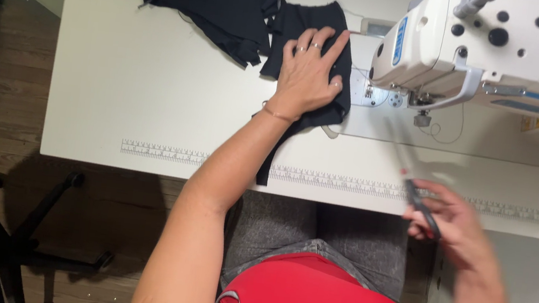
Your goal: Trimming excess threads from fabric pieces using scissors and folding them for preparation.
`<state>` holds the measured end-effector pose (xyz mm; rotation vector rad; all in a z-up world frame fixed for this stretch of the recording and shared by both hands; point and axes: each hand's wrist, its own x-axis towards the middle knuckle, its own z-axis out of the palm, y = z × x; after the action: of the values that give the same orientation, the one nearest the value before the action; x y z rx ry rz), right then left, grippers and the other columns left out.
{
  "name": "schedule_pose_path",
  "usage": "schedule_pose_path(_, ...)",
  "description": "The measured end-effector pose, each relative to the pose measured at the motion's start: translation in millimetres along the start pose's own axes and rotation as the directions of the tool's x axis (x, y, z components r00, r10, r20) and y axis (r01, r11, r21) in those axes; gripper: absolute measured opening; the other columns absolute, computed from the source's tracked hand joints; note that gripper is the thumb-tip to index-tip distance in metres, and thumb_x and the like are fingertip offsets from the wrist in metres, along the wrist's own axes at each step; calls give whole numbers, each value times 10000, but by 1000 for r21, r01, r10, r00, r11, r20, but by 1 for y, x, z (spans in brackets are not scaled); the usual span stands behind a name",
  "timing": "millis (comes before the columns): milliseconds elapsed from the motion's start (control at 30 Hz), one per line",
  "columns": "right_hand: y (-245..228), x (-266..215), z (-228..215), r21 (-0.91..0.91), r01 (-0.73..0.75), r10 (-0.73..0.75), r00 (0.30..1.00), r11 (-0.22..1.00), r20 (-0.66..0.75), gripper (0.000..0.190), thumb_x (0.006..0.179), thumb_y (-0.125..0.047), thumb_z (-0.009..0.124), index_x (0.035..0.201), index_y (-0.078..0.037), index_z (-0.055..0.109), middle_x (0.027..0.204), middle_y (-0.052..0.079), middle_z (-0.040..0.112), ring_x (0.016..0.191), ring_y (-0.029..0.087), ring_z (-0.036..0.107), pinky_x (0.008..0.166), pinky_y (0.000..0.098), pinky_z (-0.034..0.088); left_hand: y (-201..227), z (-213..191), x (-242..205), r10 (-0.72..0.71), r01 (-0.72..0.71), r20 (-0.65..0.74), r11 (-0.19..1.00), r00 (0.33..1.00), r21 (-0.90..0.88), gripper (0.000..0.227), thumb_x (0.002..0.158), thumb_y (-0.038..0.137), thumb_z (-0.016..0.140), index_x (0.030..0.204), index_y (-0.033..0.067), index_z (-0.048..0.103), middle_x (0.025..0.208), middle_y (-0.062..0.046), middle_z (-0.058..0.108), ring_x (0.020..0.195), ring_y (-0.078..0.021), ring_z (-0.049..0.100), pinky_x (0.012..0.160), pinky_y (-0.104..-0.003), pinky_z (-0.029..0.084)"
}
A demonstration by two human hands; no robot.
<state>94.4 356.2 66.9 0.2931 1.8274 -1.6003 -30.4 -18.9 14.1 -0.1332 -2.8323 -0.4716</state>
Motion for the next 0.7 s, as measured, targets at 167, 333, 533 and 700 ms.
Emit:
schedule_pose_path(167, -8, 37, 68, 445, 97, -226, 942, 890, 247, 607, 891, -276, 710, 1436, -63, 548, 788, 243, 651, 480, 227, 549, 418, 263, 431, 2, -3, -18, -41, 40, -11, 999, 999, -30, 866, 815, 427, 601, 1585, 160, 309, 1507, -46, 506, 1392, -297, 460, 1041, -449, 385)
schedule_pose_path(333, -38, 80, 115, 572, 93, -234, 956, 815, 177, 528, 925, -219, 673, 1415, -50, 572, 769, 247, 657, 527, 238, 568, 432, 283, 467, 7, -8, -34, -52, 51, -12, 996, 999, -70, 924, 840, 404, 628, 1618, 109, 227, 1562, -60, 490, 1410, -310, 469, 1081, -447, 403)
schedule_pose_path(533, -31, 97, 105, 472, 203, -263, 963, 858, 63, 493, 926, -97, 700, 1387, -161, 541, 721, 207, 642, 448, 249, 630, 402, 263, 489, 9, -7, -47, -125, 158, 213, 977, 969, -146, 964, 899, 431, 624, 1671, 213, 89, 1633, -84, 295, 1539, -311, 214, 1230, -494, 208)
schedule_pose_path(700, -7, 48, 7, -146, 160, -160, 987, 976, 12, 555, 808, 41, 748, 1328, 27, 553, 1072, 296, 691, 862, 378, 704, 734, 477, 563, 3, -22, -60, -232, 411, 383, 764, 894, -498, 626, 1016, 353, 579, 1557, 170, 321, 1681, -144, 273, 1565, -384, 184, 1209, -653, 185)
